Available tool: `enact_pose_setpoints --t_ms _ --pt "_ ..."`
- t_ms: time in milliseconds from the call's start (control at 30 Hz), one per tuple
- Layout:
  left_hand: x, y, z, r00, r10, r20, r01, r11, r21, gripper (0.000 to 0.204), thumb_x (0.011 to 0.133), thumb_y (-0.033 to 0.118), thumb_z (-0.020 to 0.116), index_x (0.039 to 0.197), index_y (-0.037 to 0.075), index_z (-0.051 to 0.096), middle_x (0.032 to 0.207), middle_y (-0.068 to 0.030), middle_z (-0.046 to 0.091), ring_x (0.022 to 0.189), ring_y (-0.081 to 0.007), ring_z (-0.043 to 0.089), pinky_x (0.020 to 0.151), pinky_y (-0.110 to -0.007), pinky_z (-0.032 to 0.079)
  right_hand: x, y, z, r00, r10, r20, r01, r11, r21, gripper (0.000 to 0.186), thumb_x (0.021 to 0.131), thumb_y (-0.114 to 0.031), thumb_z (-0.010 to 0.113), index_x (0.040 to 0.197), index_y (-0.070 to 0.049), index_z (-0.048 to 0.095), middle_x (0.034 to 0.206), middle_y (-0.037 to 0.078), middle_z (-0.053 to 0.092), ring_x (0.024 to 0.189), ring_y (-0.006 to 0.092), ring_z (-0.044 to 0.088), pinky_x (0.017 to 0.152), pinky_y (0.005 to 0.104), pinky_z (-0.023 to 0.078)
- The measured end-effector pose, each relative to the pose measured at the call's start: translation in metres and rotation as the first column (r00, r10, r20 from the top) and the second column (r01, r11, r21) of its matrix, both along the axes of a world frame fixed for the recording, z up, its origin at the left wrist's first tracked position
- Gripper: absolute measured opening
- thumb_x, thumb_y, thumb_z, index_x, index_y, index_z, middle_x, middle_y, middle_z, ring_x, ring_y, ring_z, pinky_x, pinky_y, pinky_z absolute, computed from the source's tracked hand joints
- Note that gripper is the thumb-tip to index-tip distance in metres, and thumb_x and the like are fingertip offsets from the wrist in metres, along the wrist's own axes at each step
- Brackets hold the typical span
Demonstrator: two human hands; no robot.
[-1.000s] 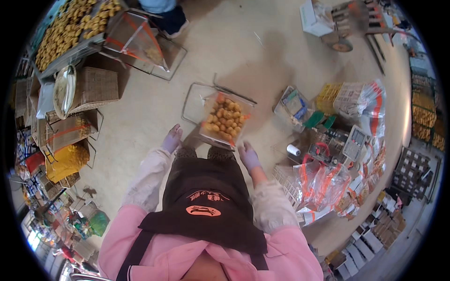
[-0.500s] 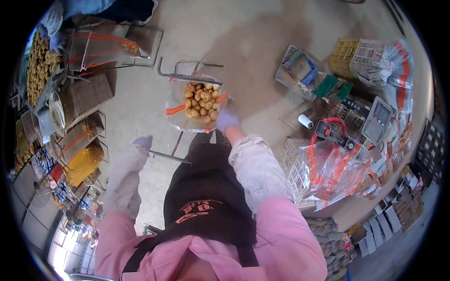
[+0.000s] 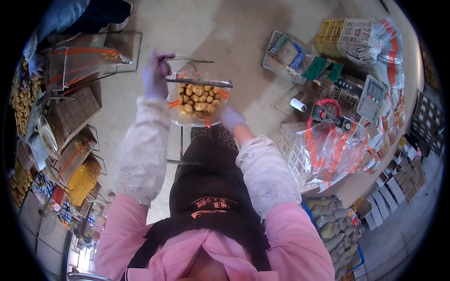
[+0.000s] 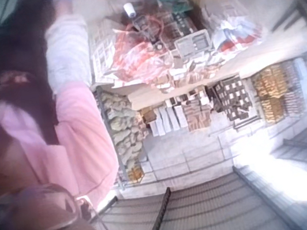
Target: The person sorts potatoes on a conveyor belt, places them into clear plastic bags, weighs the bags on a digital scale, and seals them with a handheld heat sealer. The sealed bags are then stacked on a nearby table.
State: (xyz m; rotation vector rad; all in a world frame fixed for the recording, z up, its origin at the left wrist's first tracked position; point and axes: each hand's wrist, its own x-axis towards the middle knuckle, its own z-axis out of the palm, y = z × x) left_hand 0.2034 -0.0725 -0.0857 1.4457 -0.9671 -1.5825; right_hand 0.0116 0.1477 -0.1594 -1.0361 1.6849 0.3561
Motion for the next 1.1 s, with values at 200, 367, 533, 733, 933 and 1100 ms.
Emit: enact_pose_setpoints --t_ms 200,367,533,733,933,1100 --pt "0.051 0.023 -0.011 0.807 0.098 -0.582 -0.27 0.938 -0.216 0.058 0.104 0.048 0.04 0.121 -0.003 0.06 0.075 -0.0053 0.059 0.064 -0.0124 0.052 0.068 -0.029 0.046 0.008 0.019 0.001 0.995 -0.099 0.006 0.099 0.995 -0.02 0.043 0.1 -0.03 0.038 0.13 -0.004 0.054 0.114 0.029 0.065 0.109 0.0433 0.062 0.096 0.0489 0.047" --pt "0.07 0.109 -0.06 0.705 0.155 0.692 0.039 0.966 -0.257 0.086 0.088 0.05 0.065 0.146 -0.005 0.034 0.141 -0.0192 0.045 0.132 -0.0259 0.041 0.109 -0.039 0.035 0.017 0.034 0.008 0.998 -0.068 0.008 0.068 0.996 0.061 0.039 0.1 -0.03 0.038 0.127 -0.005 0.052 0.11 0.029 0.066 0.105 0.0436 0.063 0.094 0.0508 0.048" --pt "0.133 0.182 -0.127 0.269 -0.291 0.918 0.198 0.95 0.243 0.094 0.083 0.04 0.073 0.155 0.006 0.024 0.138 -0.0231 0.052 0.125 -0.0331 0.054 0.101 -0.04 0.045 0.02 0.052 0.012 0.981 -0.177 0.074 0.176 0.984 0.012 0.042 0.099 -0.025 0.04 0.138 -0.01 0.045 0.107 0.029 0.066 0.101 0.0441 0.064 0.092 0.0504 0.049" --pt "0.164 0.204 -0.145 0.587 -0.315 0.746 0.072 0.938 0.339 0.045 0.088 0.019 0.06 0.133 0.011 0.058 0.086 -0.0118 0.068 0.078 -0.0241 0.065 0.066 -0.036 0.051 -0.003 0.074 -0.001 0.902 -0.339 0.266 0.336 0.94 0.059 0.054 0.095 -0.015 0.044 0.149 -0.017 0.041 0.112 0.027 0.065 0.101 0.0442 0.063 0.089 0.0475 0.05" --pt "0.013 0.204 -0.029 0.862 0.02 0.507 -0.28 0.852 0.442 0.007 0.086 0.012 0.057 0.087 0.014 0.064 0.073 0.0014 0.056 0.056 -0.0077 0.044 0.043 -0.024 0.035 -0.102 0.058 -0.021 0.756 -0.532 0.38 0.615 0.777 -0.135 0.038 0.092 -0.013 0.049 0.126 -0.012 0.066 0.084 0.019 0.068 0.075 0.0255 0.066 0.072 0.0356 0.051" --pt "-0.076 0.131 0.06 0.945 -0.076 0.317 -0.072 0.9 0.43 0.009 0.085 0.007 0.055 0.085 0.016 0.058 0.082 0.0032 0.056 0.057 -0.0047 0.043 0.044 -0.02 0.033 -0.184 0.042 0.028 0.592 -0.577 0.563 0.752 0.647 -0.127 0.025 0.093 -0.014 0.052 0.11 -0.006 0.068 0.107 0.016 0.069 0.099 0.0311 0.066 0.09 0.0362 0.051"
